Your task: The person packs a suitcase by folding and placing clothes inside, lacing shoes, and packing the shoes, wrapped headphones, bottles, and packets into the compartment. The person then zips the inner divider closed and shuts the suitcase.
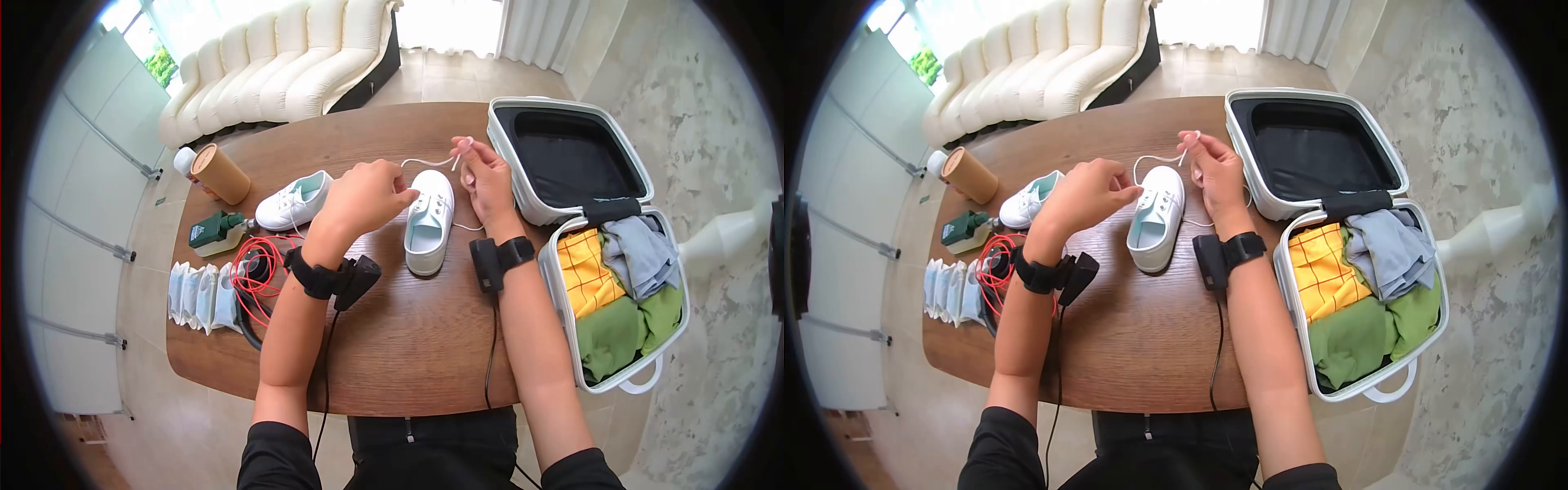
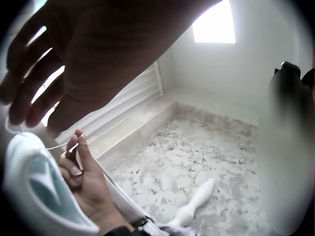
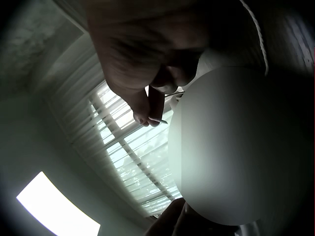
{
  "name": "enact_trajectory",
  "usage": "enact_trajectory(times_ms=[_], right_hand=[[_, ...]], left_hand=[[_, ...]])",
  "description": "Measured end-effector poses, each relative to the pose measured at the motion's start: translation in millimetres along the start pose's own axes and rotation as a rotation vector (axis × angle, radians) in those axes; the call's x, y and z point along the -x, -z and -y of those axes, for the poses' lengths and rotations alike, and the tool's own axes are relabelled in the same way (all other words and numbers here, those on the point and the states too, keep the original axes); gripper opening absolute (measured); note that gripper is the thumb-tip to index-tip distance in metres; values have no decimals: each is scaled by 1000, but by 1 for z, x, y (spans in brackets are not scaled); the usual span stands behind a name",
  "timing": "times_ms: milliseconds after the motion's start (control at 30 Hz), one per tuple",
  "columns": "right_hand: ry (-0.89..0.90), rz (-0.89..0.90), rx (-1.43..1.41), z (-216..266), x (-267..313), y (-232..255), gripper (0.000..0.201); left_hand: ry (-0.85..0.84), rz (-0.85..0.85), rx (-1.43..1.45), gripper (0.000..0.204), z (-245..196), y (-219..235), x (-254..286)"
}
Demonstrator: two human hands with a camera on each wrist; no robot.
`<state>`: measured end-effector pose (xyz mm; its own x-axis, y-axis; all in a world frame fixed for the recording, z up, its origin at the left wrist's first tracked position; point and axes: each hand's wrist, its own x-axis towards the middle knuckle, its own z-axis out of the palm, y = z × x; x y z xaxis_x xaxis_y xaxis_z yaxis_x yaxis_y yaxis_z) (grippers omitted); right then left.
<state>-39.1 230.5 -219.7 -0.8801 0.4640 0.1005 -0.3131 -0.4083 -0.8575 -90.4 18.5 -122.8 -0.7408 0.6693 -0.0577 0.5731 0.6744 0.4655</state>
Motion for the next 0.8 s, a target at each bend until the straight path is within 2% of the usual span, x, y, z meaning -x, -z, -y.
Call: enact_trajectory(times_ms=[167,233,300,333,400,433,500,733,800], right_hand=[[34,12,-104,0,0,8,29],[-26,125,-84,0,2,5,28],[-45,152,-45,0,4,2,28],[-65,180,-2,1,5,0,27],[-60,177,19,2,7,-1,26],[-61,176,26,2,7,-2,26],[-61,175,34,1,7,-1,27],[-16,147,49,1,6,-2,26],[-10,137,45,0,7,-3,26]], left_hand=[[-40,122,19,46,-8,1,2],[-52,178,-11,49,-6,-1,4],[-144,109,-16,67,0,-8,5],[-145,112,-17,67,0,-8,4],[-151,271,13,82,-3,-5,5],[-152,273,12,82,-1,-7,4],[-272,177,45,85,7,-14,3],[-388,230,172,89,10,-17,-2],[-541,142,244,84,13,-23,-2]])
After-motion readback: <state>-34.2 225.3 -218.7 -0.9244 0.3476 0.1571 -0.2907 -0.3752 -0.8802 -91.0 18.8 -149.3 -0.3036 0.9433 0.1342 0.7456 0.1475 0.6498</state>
